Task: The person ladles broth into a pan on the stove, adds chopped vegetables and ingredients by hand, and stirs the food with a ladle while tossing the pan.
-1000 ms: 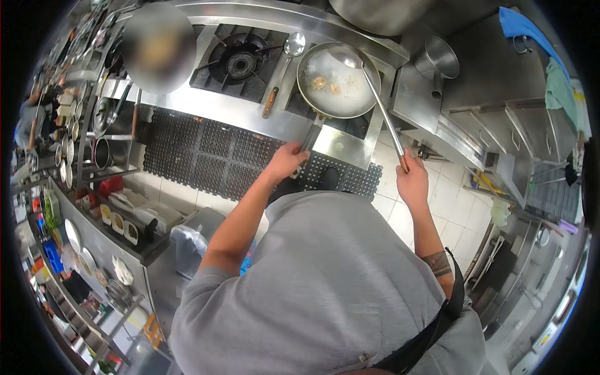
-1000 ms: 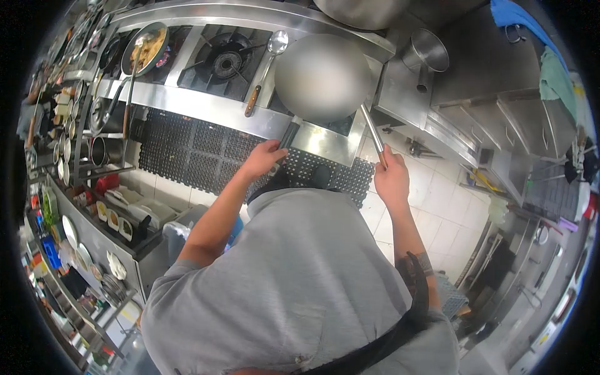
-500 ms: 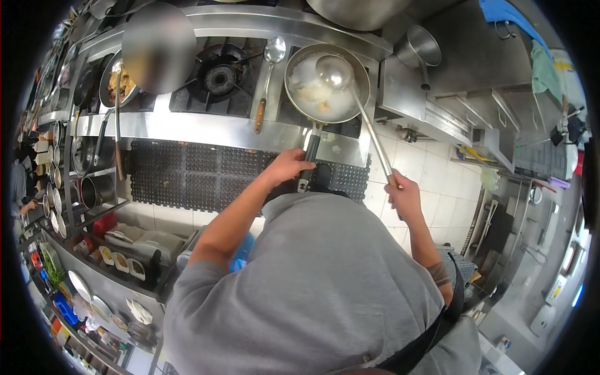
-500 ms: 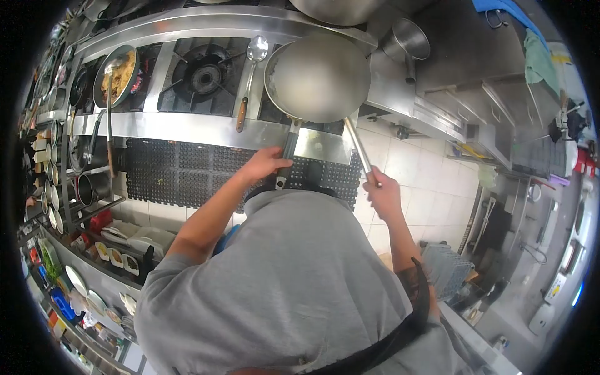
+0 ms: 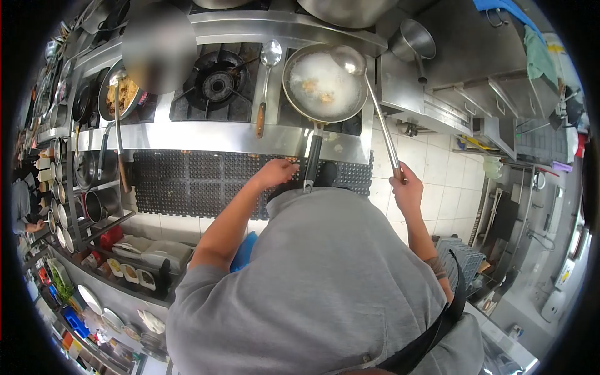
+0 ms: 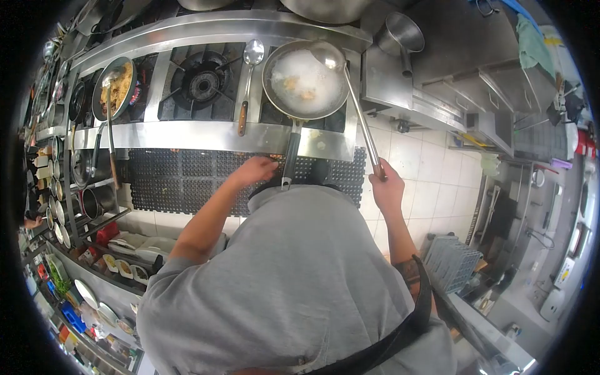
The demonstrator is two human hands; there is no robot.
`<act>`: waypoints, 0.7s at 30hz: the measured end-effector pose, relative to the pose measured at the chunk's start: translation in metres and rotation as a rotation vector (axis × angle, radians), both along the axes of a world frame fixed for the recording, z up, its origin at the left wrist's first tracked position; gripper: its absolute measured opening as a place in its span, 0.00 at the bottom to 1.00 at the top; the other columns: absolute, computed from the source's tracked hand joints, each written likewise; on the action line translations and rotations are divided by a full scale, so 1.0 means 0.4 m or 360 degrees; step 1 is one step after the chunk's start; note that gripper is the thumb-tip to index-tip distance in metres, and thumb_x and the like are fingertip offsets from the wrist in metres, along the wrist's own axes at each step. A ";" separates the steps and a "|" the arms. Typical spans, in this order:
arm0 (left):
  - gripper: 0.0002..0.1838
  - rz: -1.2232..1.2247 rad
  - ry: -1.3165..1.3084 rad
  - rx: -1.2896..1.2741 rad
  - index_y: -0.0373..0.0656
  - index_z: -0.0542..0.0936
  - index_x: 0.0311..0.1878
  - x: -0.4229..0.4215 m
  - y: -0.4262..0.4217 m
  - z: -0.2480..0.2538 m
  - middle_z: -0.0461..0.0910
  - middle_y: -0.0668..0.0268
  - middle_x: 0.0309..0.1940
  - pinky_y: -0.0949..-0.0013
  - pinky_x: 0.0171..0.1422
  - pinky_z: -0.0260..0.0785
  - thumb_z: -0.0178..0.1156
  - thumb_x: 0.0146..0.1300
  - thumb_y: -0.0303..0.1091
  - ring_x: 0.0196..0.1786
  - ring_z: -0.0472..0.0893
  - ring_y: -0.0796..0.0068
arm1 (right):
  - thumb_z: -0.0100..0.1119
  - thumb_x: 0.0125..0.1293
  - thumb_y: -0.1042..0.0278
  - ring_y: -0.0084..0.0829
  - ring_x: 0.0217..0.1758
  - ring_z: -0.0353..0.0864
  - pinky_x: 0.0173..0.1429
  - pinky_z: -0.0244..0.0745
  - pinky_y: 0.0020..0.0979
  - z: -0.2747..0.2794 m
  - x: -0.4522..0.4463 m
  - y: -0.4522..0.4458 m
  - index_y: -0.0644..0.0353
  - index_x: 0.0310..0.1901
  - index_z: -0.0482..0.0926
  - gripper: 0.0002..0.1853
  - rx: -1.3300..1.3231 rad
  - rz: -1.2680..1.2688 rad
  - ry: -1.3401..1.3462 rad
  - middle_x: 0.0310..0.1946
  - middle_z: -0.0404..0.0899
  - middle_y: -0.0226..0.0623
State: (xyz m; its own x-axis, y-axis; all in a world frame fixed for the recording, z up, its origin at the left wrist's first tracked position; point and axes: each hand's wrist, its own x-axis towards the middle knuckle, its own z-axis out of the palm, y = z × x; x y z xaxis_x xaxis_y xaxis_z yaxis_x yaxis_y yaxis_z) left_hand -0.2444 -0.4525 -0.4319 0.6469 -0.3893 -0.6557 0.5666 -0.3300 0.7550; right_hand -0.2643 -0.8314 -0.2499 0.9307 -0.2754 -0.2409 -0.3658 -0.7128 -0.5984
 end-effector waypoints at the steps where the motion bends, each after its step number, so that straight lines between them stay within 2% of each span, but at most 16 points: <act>1: 0.29 -0.0261 -0.0350 0.0255 0.35 0.85 0.43 -0.017 0.019 -0.050 0.86 0.52 0.39 0.58 0.51 0.77 0.56 0.74 0.57 0.44 0.85 0.56 | 0.69 0.62 0.72 0.27 0.31 0.83 0.37 0.80 0.31 0.014 -0.008 0.016 0.63 0.66 0.79 0.28 0.0248 -0.0207 0.0125 0.37 0.85 0.37; 2: 0.28 -0.0521 -0.0702 0.0510 0.36 0.85 0.46 -0.019 0.025 -0.035 0.86 0.50 0.42 0.54 0.56 0.77 0.55 0.74 0.57 0.48 0.85 0.48 | 0.69 0.62 0.72 0.27 0.31 0.83 0.37 0.80 0.31 0.001 -0.021 0.018 0.63 0.66 0.79 0.28 0.0248 -0.0208 0.0125 0.37 0.85 0.37; 4: 0.26 -0.0535 -0.0607 0.0536 0.36 0.86 0.45 -0.035 0.033 -0.004 0.85 0.48 0.44 0.51 0.57 0.76 0.56 0.73 0.55 0.51 0.84 0.45 | 0.70 0.63 0.70 0.18 0.23 0.75 0.28 0.75 0.25 -0.037 -0.045 0.015 0.63 0.64 0.80 0.26 0.0388 -0.0372 0.0065 0.28 0.80 0.28; 5: 0.24 -0.0548 -0.0509 0.0562 0.36 0.86 0.44 -0.040 0.035 0.023 0.84 0.46 0.45 0.49 0.58 0.75 0.57 0.72 0.52 0.53 0.82 0.41 | 0.70 0.63 0.70 0.18 0.23 0.75 0.28 0.75 0.25 -0.037 -0.044 0.012 0.63 0.64 0.80 0.26 0.0388 -0.0370 0.0069 0.28 0.80 0.28; 6: 0.24 -0.0546 -0.0503 0.0564 0.36 0.86 0.44 -0.050 0.034 0.003 0.84 0.46 0.45 0.49 0.58 0.75 0.57 0.72 0.52 0.53 0.82 0.41 | 0.70 0.64 0.69 0.19 0.22 0.74 0.27 0.74 0.25 -0.037 -0.040 0.009 0.63 0.64 0.81 0.26 0.0396 -0.0340 0.0090 0.27 0.79 0.28; 8: 0.23 -0.0489 -0.0752 0.0434 0.36 0.86 0.42 -0.064 0.030 -0.032 0.85 0.47 0.44 0.50 0.56 0.76 0.58 0.72 0.50 0.51 0.83 0.43 | 0.70 0.64 0.68 0.19 0.21 0.73 0.26 0.73 0.25 -0.028 -0.028 0.014 0.63 0.63 0.81 0.25 0.0410 -0.0310 0.0114 0.26 0.79 0.28; 12: 0.22 -0.0349 -0.0635 0.0433 0.37 0.86 0.43 -0.072 0.020 -0.041 0.85 0.48 0.44 0.49 0.55 0.76 0.57 0.73 0.50 0.50 0.83 0.43 | 0.69 0.65 0.67 0.19 0.24 0.73 0.30 0.72 0.26 -0.001 -0.032 0.006 0.64 0.60 0.82 0.23 0.0284 -0.0287 0.0157 0.26 0.78 0.27; 14: 0.20 -0.0361 -0.0568 0.0461 0.39 0.86 0.43 -0.073 0.021 -0.060 0.85 0.48 0.43 0.48 0.54 0.76 0.54 0.74 0.47 0.50 0.84 0.46 | 0.69 0.65 0.66 0.18 0.27 0.73 0.32 0.73 0.26 -0.002 -0.053 -0.022 0.64 0.60 0.82 0.22 0.0223 -0.0255 0.0148 0.27 0.78 0.27; 15: 0.20 -0.0356 -0.0564 0.0461 0.39 0.86 0.43 -0.078 0.031 -0.114 0.85 0.48 0.43 0.48 0.54 0.76 0.54 0.74 0.47 0.50 0.84 0.46 | 0.69 0.64 0.66 0.19 0.29 0.73 0.35 0.72 0.26 0.000 -0.064 -0.037 0.63 0.59 0.82 0.22 0.0165 -0.0197 0.0162 0.28 0.78 0.26; 17: 0.23 -0.1011 -0.1210 0.0610 0.40 0.88 0.42 -0.103 0.068 -0.292 0.86 0.49 0.47 0.50 0.59 0.77 0.54 0.72 0.51 0.53 0.84 0.44 | 0.69 0.64 0.67 0.19 0.31 0.73 0.38 0.72 0.26 0.001 -0.074 -0.047 0.62 0.59 0.83 0.21 0.0107 -0.0131 0.0175 0.28 0.78 0.26; 19: 0.23 -0.1037 -0.1065 0.0770 0.39 0.87 0.40 -0.149 0.095 -0.396 0.86 0.49 0.47 0.48 0.57 0.77 0.53 0.72 0.50 0.51 0.85 0.44 | 0.69 0.63 0.67 0.20 0.32 0.71 0.40 0.71 0.27 0.002 -0.074 -0.045 0.60 0.58 0.83 0.21 0.0127 -0.0178 0.0214 0.28 0.77 0.27; 21: 0.22 -0.1057 -0.0916 0.0942 0.39 0.87 0.38 -0.172 0.131 -0.410 0.87 0.48 0.46 0.47 0.55 0.78 0.53 0.72 0.49 0.49 0.85 0.44 | 0.69 0.64 0.67 0.20 0.31 0.71 0.40 0.71 0.27 -0.024 -0.068 -0.054 0.60 0.58 0.83 0.20 0.0147 -0.0160 0.0183 0.28 0.76 0.27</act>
State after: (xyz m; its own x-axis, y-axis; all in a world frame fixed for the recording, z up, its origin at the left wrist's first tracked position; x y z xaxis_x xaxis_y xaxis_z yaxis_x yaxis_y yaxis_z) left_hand -0.3132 -0.4002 -0.5961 0.6951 -0.4976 -0.5189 -0.2546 -0.8454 0.4696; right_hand -0.2917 -0.8528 -0.2595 0.8644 -0.3378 -0.3724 -0.5023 -0.6131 -0.6097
